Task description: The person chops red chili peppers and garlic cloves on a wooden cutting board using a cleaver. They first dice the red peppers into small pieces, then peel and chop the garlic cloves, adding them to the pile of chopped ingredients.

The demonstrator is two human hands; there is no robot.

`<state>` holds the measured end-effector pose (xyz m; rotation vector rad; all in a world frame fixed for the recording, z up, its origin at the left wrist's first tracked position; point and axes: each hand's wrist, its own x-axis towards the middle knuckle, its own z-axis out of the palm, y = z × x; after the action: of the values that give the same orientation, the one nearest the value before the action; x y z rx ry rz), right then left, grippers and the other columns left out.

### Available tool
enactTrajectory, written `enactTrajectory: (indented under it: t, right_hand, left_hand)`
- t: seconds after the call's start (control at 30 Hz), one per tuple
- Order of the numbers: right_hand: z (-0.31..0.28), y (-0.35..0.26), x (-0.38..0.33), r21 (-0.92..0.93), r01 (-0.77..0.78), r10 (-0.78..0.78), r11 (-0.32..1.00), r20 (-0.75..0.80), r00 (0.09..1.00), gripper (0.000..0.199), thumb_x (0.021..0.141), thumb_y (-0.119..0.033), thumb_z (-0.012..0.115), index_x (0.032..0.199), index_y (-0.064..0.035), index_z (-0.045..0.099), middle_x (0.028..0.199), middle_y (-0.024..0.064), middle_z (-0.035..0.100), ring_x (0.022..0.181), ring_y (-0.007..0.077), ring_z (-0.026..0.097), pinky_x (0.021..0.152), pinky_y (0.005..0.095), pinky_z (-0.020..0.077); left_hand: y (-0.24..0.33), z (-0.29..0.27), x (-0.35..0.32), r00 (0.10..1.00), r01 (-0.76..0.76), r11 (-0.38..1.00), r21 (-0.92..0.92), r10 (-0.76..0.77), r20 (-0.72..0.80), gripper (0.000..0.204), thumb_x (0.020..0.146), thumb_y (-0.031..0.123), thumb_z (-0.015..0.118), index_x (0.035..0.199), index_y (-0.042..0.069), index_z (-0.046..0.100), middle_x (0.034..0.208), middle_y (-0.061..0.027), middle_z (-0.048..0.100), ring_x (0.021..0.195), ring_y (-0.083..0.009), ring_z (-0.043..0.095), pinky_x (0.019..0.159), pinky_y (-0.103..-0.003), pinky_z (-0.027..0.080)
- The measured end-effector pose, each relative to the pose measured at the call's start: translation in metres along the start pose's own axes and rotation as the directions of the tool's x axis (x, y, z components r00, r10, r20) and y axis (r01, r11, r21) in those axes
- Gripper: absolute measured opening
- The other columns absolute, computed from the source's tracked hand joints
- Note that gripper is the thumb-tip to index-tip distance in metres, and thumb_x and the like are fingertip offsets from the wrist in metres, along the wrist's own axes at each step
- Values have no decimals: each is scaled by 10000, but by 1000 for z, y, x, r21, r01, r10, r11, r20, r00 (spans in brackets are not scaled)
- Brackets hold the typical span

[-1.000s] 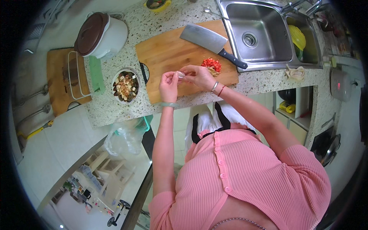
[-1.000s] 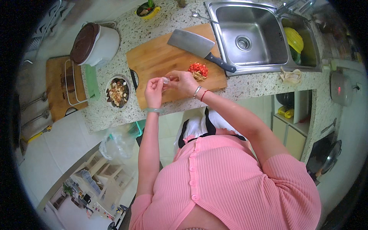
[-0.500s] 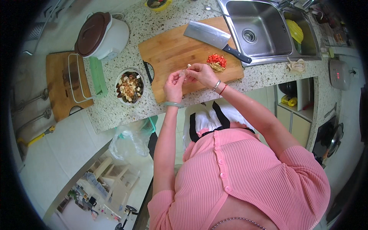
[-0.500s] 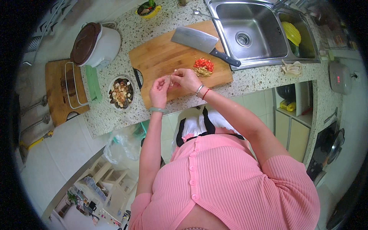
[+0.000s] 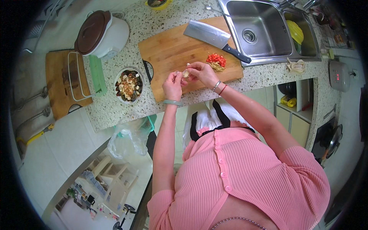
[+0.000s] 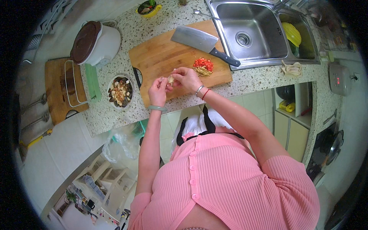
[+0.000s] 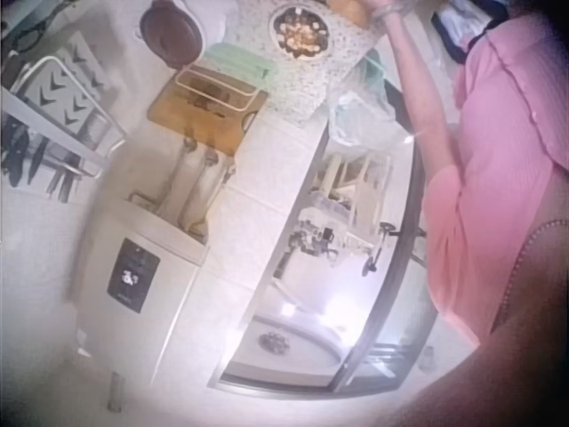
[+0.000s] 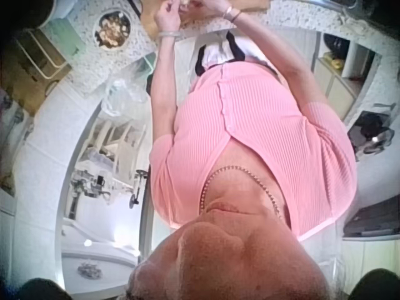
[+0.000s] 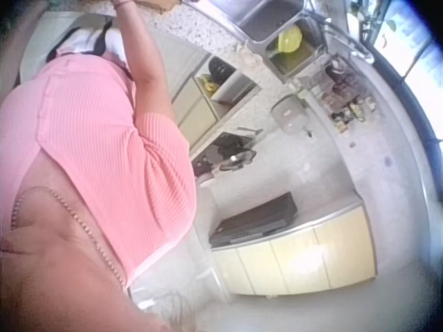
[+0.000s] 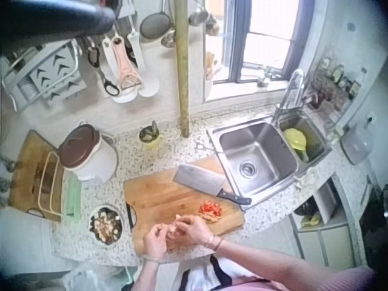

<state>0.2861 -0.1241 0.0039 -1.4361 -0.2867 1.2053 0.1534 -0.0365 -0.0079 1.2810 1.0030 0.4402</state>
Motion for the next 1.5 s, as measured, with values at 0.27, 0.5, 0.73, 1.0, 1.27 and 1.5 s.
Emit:
enactTrajectory:
  t: [0.27, 0.5, 0.73, 1.0, 1.27, 1.5]
  right_hand:
    - [-2, 3, -1, -2, 62, -62, 998, 30, 998, 219, 920, -117, 648, 1067, 44, 632, 873, 69, 675, 664, 111, 627, 596, 239, 524]
    - [-5, 5, 1, -160, 84, -92, 984, -40, 995, 288, 873, -120, 690, 1108, 36, 631, 859, 87, 684, 727, 112, 643, 619, 261, 527]
    - [-1, 5, -6, -276, 175, -160, 945, 79, 984, 375, 918, -187, 665, 1206, 46, 600, 1004, 71, 682, 881, 131, 655, 787, 256, 528]
    - [-11, -2, -7, 0, -76, 75, 997, 148, 986, 316, 955, -199, 610, 1188, 14, 636, 988, 42, 682, 838, 98, 641, 739, 244, 523]
    - [-15, 1, -5, 190, -109, 98, 976, 67, 993, 276, 948, -140, 606, 1175, 18, 622, 942, 58, 678, 726, 115, 649, 633, 246, 542]
    - [-21, 2, -1, 253, -204, 185, 946, 94, 978, 236, 954, -137, 596, 1127, 22, 614, 953, 70, 672, 737, 126, 663, 659, 253, 567]
  left_hand:
    - [-4, 6, -2, 1000, 21, 997, -77, -19, 19, 169, 976, 165, 571, 939, 4, 607, 771, -53, 651, 601, -114, 631, 532, -248, 521]
    - [5, 14, -9, 1000, 13, 999, -51, -13, -6, 178, 969, 172, 589, 957, -4, 615, 841, -52, 673, 661, -111, 646, 575, -237, 534]
    - [4, 9, -5, 999, -46, 999, -24, 46, 5, 168, 969, 161, 587, 978, -5, 615, 865, -53, 679, 702, -116, 656, 601, -237, 547]
    - [-1, 1, -3, 984, 174, 934, -312, -156, 82, 163, 983, 162, 553, 1018, 4, 536, 1006, -120, 651, 821, -202, 686, 722, -316, 606]
    - [10, 1, -6, 975, 219, 891, -397, -188, 115, 146, 968, 120, 555, 1028, -6, 511, 1023, -151, 651, 857, -231, 692, 777, -327, 602]
    - [9, -2, -6, 981, 190, 913, -360, -165, 99, 112, 956, 86, 560, 989, -3, 501, 1022, -165, 651, 858, -236, 697, 763, -319, 601]
